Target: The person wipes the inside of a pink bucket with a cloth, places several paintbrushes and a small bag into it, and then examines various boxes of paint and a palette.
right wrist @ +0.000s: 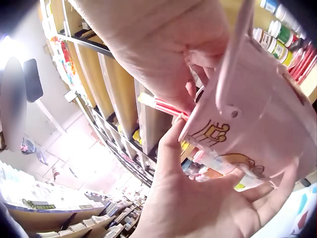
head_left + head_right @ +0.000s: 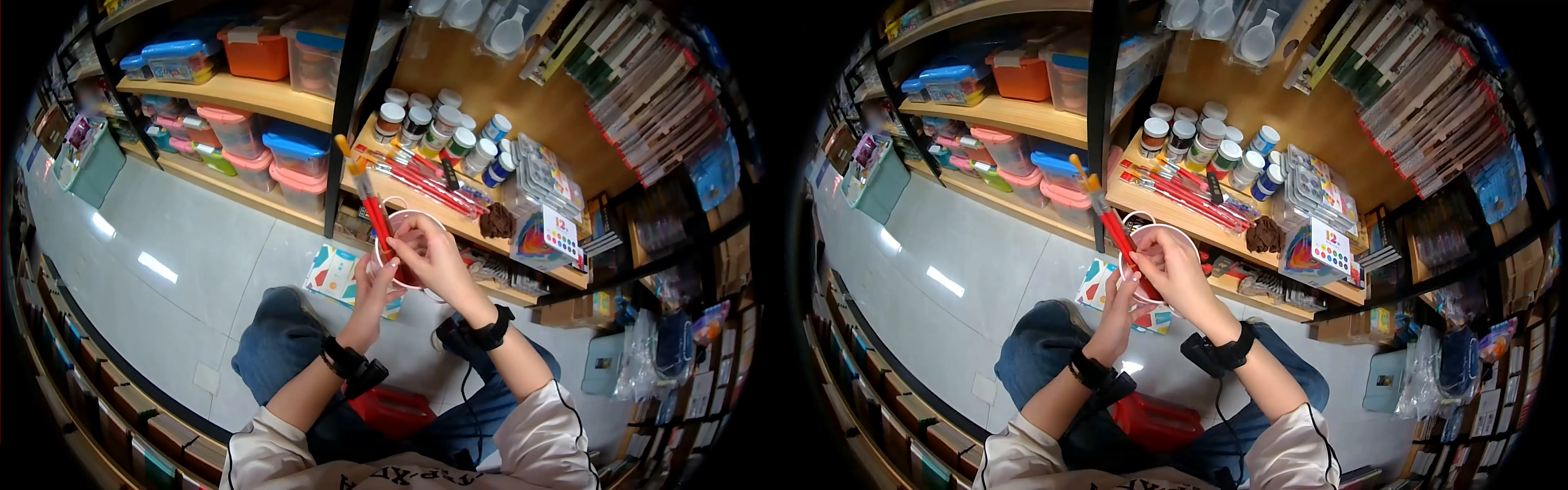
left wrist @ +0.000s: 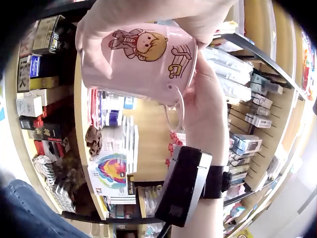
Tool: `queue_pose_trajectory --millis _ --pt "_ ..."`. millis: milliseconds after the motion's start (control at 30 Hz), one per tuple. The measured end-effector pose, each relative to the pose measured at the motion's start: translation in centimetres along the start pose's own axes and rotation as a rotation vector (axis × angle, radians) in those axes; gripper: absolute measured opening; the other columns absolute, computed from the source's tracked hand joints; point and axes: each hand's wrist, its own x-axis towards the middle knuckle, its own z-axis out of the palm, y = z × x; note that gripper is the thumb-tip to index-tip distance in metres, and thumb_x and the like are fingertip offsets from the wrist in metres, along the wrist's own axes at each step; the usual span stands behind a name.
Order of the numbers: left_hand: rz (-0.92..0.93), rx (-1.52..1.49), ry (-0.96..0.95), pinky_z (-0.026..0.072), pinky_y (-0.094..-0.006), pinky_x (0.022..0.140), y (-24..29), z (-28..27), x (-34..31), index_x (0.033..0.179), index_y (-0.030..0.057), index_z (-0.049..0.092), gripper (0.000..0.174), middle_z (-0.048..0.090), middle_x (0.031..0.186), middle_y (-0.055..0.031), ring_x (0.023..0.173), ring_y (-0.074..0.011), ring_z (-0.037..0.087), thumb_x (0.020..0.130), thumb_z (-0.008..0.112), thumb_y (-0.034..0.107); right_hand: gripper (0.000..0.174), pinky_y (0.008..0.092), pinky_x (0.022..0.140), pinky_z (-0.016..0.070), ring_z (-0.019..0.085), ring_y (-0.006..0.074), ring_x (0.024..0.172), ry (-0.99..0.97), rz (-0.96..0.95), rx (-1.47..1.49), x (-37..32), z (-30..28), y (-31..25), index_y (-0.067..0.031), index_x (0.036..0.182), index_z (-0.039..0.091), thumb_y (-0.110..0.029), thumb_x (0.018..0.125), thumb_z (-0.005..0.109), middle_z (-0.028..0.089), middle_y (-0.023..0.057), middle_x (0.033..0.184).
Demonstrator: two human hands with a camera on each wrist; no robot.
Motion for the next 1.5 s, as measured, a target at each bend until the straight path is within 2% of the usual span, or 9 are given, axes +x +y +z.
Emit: queue_pose_trajectory --millis 300,467,600,733,933,1033,1300,1367,1500 --pt "-0.004 0.022 -0.068 0.0408 -0.0357 0.09 -0.1 -0.3 0.1 0.131 0.0131 0.022 0.058 0.042 0.121 -0.0096 0.11 -0.0195 0.046 0.086 0.049 0.04 0.02 0.0277 0.063 0.047 0.06 0.0187 0.072 0.0 -0.016 -0.033 -0.1 -0.3 -0.4 0.0012 0.097 0.048 -0.01 0.083 0.057 0.059 0.012 0.087" --pt "-0.018 0.036 -0.07 0.0405 -0.0357 0.09 -0.1 -0.3 0.0 0.131 0.0132 0.022 0.058 0.042 0.121 -0.0097 0.109 -0.0198 0.047 0.087 0.048 0.04 0.019 0.0337 0.068 0.0453 0.057 0.0295 0.076 0.033 -0.311 -0.32 0.0 -0.2 0.6 0.0008 0.095 0.048 -0.012 0.083 0.054 0.057 0.0137 0.087" --pt "-0.018 0.0 -0.099 0.0411 -0.0367 0.088 0.4 -0.3 0.0 0.131 0.0096 0.02 0.064 0.038 0.124 -0.0116 0.11 -0.021 0.046 0.085 0.05 0.042 0.017 0.0344 0.065 0.045 0.057 0.0315 0.073 -0.013 -0.069 -0.163 0.2 -1.9 -1.9 0.0001 0.093 0.046 -0.014 0.086 0.052 0.057 0.0154 0.08" --pt "-0.035 -0.029 -0.101 0.0418 -0.0372 0.087 0.3 -0.2 0.2 0.131 0.0052 0.018 0.07 0.036 0.125 -0.0132 0.11 -0.0216 0.046 0.084 0.051 0.044 0.017 0.0258 0.055 0.0437 0.056 0.0134 0.066 0.114 -0.103 -0.115 0.9 -4.2 -2.2 -0.0007 0.095 0.046 -0.013 0.087 0.053 0.056 0.009 0.073" --pt "-0.034 -0.009 -0.112 0.0424 -0.0366 0.086 0.2 -0.3 0.2 0.13 0.0056 0.021 0.068 0.037 0.124 -0.0137 0.107 -0.0205 0.047 0.083 0.051 0.045 0.016 0.0332 0.066 0.0434 0.054 0.0246 0.074 0.165 -0.27 -0.448 1.2 -4.2 -0.4 0.0 0.087 0.054 -0.014 0.081 0.058 0.057 0.0116 0.078" --pt "-0.045 0.008 -0.113 0.0425 -0.0362 0.085 0.1 -0.4 0.1 0.13 0.0054 0.021 0.069 0.039 0.122 -0.0134 0.106 -0.0199 0.047 0.083 0.051 0.046 0.017 0.0365 0.072 0.0418 0.052 0.0291 0.078 0.164 -0.191 -0.437 0.9 -3.6 0.2 -0.0003 0.082 0.057 -0.015 0.077 0.061 0.056 0.0124 0.076" --pt "-0.167 -0.035 -0.161 0.0424 -0.0343 0.084 -0.4 -0.8 0.4 0.13 0.0053 0.021 0.07 0.044 0.117 -0.0118 0.102 -0.0195 0.052 0.082 0.05 0.048 0.017 0.0368 0.076 0.0416 0.05 0.03 0.085 0.159 -0.229 -0.535 1.2 -2.9 1.0 -0.0002 0.083 0.06 -0.014 0.074 0.062 0.054 0.0125 0.086" --pt "-0.175 -0.002 -0.162 0.0456 -0.0312 0.084 -0.5 -0.8 0.5 0.127 0.0056 0.03 0.054 0.046 0.124 -0.0092 0.105 -0.0187 0.052 0.089 0.037 0.043 0.016 0.0367 0.076 0.0413 0.05 0.0302 0.085 0.188 -0.228 -0.497 1.0 -2.9 0.7 -0.0001 0.083 0.06 -0.013 0.074 0.062 0.054 0.0125 0.087" --pt "-0.159 0.0 -0.18 0.0459 -0.0312 0.084 -0.3 -0.6 0.7 0.129 0.0063 0.029 0.055 0.045 0.125 -0.0095 0.107 -0.0185 0.052 0.09 0.031 0.044 0.015 0.0358 0.076 0.0404 0.049 0.03 0.085 0.254 -0.234 -0.389 0.2 -2.9 -0.3 -0.0008 0.083 0.059 -0.011 0.073 0.063 0.052 0.0119 0.087"
